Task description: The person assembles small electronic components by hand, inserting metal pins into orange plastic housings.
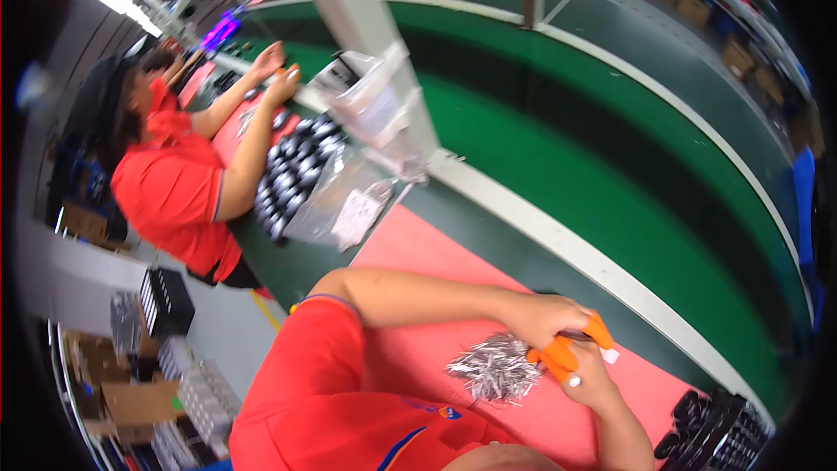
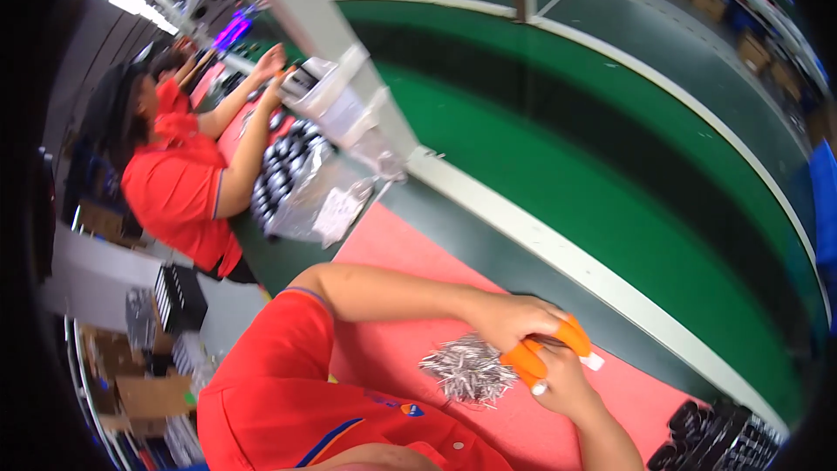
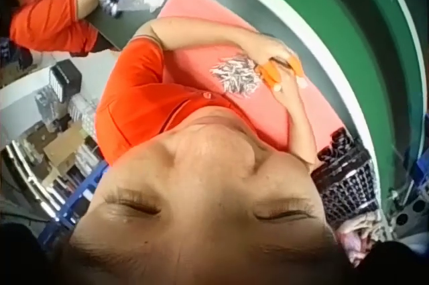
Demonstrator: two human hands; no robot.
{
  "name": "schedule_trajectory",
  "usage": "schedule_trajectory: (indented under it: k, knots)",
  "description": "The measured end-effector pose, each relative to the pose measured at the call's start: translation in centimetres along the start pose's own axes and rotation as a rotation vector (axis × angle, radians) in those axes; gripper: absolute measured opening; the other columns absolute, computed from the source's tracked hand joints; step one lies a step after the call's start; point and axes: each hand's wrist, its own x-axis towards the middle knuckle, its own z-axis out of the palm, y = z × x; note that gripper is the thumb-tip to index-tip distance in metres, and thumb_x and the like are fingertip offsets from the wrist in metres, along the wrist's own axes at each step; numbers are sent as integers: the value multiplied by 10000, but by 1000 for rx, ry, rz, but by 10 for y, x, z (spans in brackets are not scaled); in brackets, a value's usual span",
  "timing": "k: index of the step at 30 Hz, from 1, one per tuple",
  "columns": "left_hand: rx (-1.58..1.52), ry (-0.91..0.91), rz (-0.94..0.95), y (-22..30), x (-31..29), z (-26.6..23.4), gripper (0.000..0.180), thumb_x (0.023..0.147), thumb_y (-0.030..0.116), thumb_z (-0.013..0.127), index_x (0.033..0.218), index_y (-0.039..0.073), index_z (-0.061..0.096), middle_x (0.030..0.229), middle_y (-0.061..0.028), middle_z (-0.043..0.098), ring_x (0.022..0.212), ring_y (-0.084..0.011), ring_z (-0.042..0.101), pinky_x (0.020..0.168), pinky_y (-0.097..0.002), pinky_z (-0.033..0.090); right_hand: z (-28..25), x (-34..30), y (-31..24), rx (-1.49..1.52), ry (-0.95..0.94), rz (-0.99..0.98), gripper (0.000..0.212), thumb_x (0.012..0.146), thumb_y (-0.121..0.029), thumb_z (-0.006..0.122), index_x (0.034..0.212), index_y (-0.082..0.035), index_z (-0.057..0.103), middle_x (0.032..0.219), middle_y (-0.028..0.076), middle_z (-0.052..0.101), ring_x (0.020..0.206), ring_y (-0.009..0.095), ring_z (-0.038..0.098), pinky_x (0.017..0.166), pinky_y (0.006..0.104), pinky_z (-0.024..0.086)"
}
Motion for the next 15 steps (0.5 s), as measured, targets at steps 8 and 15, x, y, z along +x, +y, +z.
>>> schedule_trajectory:
  k: [8,15]
  knots:
    - [-7,-1,-86,6,3,-4,640,732,281,766,1261,18,520,1244,-172,535,1127,-275,550,937,-363,448,2,5,4,33,103,-117,287,858,-253,466,881,-18,628,783,102,626,724,261,624,657,355,509]
    - [23,-28,-108,1,2,-6,588,762,226,730,1265,11,514,1275,-172,519,1150,-270,543,956,-368,440,3,4,9,111,15,-40,139,799,-61,543,894,-16,633,833,106,644,760,231,620,662,336,510]
